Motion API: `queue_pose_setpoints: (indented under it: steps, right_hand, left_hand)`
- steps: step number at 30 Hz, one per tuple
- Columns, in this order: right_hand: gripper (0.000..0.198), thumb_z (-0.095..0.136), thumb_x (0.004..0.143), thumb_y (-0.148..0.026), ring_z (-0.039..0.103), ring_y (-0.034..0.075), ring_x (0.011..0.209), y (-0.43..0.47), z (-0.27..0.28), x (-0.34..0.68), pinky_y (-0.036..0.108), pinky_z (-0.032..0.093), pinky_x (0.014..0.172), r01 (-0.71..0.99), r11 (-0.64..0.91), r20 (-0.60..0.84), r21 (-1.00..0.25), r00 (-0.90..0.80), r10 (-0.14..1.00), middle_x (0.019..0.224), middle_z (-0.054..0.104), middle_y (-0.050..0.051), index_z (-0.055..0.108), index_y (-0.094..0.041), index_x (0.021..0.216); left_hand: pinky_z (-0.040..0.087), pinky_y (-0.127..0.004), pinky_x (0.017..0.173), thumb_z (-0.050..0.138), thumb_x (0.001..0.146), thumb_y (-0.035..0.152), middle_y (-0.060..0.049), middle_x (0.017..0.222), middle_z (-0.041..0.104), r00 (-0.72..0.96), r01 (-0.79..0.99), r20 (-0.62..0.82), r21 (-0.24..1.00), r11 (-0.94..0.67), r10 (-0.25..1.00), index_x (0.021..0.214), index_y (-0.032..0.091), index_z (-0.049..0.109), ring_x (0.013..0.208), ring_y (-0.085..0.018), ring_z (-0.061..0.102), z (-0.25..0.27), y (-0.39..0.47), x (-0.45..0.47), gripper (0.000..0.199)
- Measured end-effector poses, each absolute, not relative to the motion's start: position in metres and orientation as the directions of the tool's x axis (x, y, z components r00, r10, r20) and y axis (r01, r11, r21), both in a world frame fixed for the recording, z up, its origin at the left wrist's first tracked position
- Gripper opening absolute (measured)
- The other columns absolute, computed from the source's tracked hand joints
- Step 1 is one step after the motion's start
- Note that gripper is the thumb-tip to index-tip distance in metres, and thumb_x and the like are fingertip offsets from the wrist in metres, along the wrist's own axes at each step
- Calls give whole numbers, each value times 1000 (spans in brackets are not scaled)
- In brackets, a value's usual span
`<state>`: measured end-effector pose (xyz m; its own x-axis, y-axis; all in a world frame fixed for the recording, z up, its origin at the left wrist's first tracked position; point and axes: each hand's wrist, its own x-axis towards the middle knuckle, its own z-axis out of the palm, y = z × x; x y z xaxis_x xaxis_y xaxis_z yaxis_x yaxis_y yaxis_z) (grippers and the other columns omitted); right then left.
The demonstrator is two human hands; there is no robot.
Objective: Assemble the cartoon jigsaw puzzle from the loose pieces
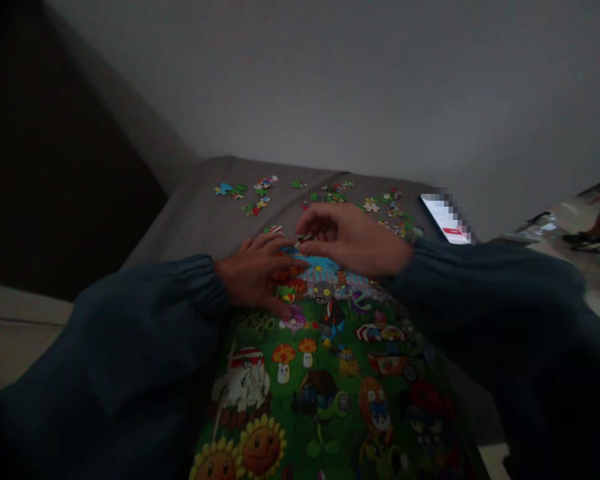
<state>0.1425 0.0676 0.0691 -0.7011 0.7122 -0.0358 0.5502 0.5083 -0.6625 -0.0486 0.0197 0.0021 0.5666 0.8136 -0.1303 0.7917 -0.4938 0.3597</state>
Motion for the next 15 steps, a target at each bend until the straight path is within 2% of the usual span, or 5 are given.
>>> queue_pose_setpoints:
  steps: [2, 5, 8, 11, 15]
  right_hand:
    - [22, 63, 82, -28, 58, 14, 74, 28, 73, 147, 27, 45, 65, 523, 449, -151, -725, -756, 637, 88, 65, 1, 63, -23, 103]
    - [9, 57, 86, -25, 59, 13, 75, -24, 68, 146, 25, 46, 65, 512, 235, -332, -826, -779, 532, 86, 65, 1, 65, -21, 89]
    - [13, 54, 85, -20, 58, 12, 62, -56, 58, 138, 21, 42, 51, 565, -3, -504, -825, -734, 456, 74, 64, -1, 56, -21, 98]
    - [23, 52, 84, -16, 57, 11, 61, -69, 54, 128, 20, 41, 51, 556, 61, -471, -829, -753, 459, 77, 65, 0, 59, -21, 105]
    - [21, 54, 79, -11, 59, 9, 65, -72, 50, 117, 18, 42, 59, 529, 197, -384, -825, -781, 492, 76, 66, -1, 70, -20, 87]
  left_hand:
    - [19, -60, 103, 66, 55, 72, -6, 150, 28, 572, 789, -137, 360, -497, 809, 135, 36, 43, 135, -40, 14, 2, 20, -48, 90]
    - [17, -61, 103, 65, 56, 71, -7, 150, 27, 580, 785, -131, 351, -510, 804, 138, 35, 38, 136, -39, 10, 2, 20, -48, 93]
    - [18, -61, 103, 65, 57, 71, -8, 150, 27, 585, 783, -125, 344, -518, 801, 140, 34, 36, 136, -40, 10, 3, 19, -48, 96]
    - [18, -61, 102, 65, 56, 72, -7, 150, 27, 582, 785, -117, 341, -518, 805, 139, 34, 38, 136, -40, 11, 4, 18, -48, 95]
    - [19, -61, 102, 64, 56, 72, -7, 150, 28, 585, 780, -103, 342, -524, 804, 138, 34, 39, 135, -40, 13, 4, 17, -48, 94]
